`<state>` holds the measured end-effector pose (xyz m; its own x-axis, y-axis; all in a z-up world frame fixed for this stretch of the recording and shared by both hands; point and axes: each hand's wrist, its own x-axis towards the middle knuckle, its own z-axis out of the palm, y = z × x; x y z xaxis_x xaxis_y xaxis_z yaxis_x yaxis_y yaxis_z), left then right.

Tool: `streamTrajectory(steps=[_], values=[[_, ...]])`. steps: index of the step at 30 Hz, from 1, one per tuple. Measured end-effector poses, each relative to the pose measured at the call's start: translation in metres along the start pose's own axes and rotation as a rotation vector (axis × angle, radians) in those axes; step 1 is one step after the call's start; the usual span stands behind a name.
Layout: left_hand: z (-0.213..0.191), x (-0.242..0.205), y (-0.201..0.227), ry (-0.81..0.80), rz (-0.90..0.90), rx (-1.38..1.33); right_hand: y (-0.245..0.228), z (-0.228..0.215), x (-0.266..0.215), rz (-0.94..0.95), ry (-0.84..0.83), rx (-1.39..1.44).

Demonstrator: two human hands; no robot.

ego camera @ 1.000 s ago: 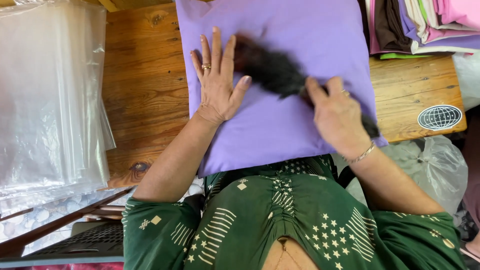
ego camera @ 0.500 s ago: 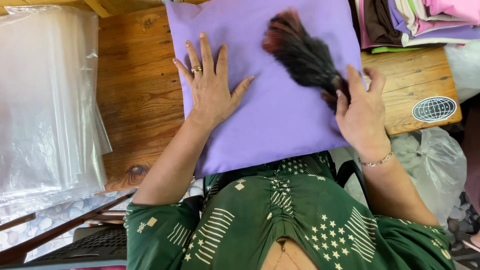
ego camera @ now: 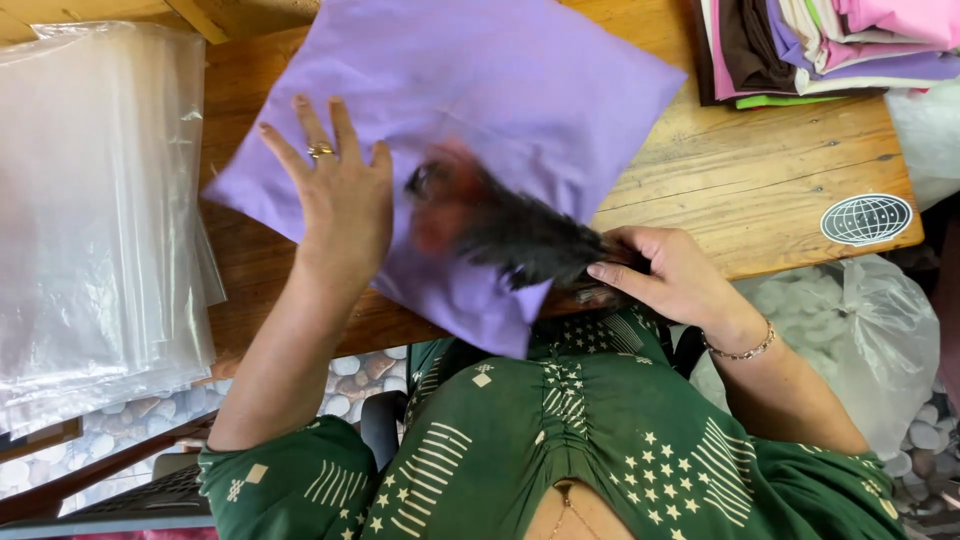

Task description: The person smooths a purple fabric on a wooden table with their hands, then uses a feather duster to brush the surface repeatedly. They continue to smooth and brush the fabric, focusing on different areas to remove dust or lint.

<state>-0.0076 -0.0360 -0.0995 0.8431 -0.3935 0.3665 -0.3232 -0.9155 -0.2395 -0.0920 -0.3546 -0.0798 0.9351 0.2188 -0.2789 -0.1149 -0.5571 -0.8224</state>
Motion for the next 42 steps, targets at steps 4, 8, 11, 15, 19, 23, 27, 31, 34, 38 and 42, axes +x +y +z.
streamTrajectory(steps=[4, 8, 11, 15, 19, 23, 27, 31, 34, 38, 42], values=[[-0.020, 0.016, -0.008, -0.188, -0.053, -0.104, 0.013, -0.006, 0.013, -0.162, 0.214, -0.141], [-0.003, 0.052, 0.024, -0.346, -0.331, -0.432, 0.017, -0.019, 0.019, -0.207, 0.426, -0.196], [0.011, 0.065, 0.043, -0.553, -0.406, -0.388, 0.018, -0.029, 0.014, -0.299, 0.512, -0.287], [0.022, 0.050, 0.068, -0.289, -0.135, -0.363, 0.028, -0.048, -0.001, -0.299, 0.554, -0.306], [-0.005, 0.036, 0.088, -0.276, 0.431, -0.658, 0.027, -0.063, -0.012, -0.374, 0.590, -0.429], [-0.023, 0.017, 0.104, -0.075, 0.587, -0.785, -0.004, -0.055, -0.015, -0.564, 0.527, -0.568], [-0.018, -0.002, 0.122, 0.038, 0.521, -0.756, -0.025, -0.040, 0.007, -0.754, 0.344, -0.606], [-0.004, -0.012, 0.125, -0.155, 0.551, -0.911, -0.018, -0.014, 0.049, -0.734, 0.148, -0.622], [-0.001, -0.002, 0.117, -0.107, 0.563, -0.725, 0.020, -0.038, 0.121, -0.679, 0.227, -0.774], [0.002, 0.006, 0.108, -0.114, 0.524, -0.539, 0.035, -0.064, 0.167, -0.605, 0.424, -0.888], [0.007, 0.007, 0.109, -0.095, 0.526, -0.535, -0.023, -0.038, 0.131, -0.693, 0.525, -0.941]])
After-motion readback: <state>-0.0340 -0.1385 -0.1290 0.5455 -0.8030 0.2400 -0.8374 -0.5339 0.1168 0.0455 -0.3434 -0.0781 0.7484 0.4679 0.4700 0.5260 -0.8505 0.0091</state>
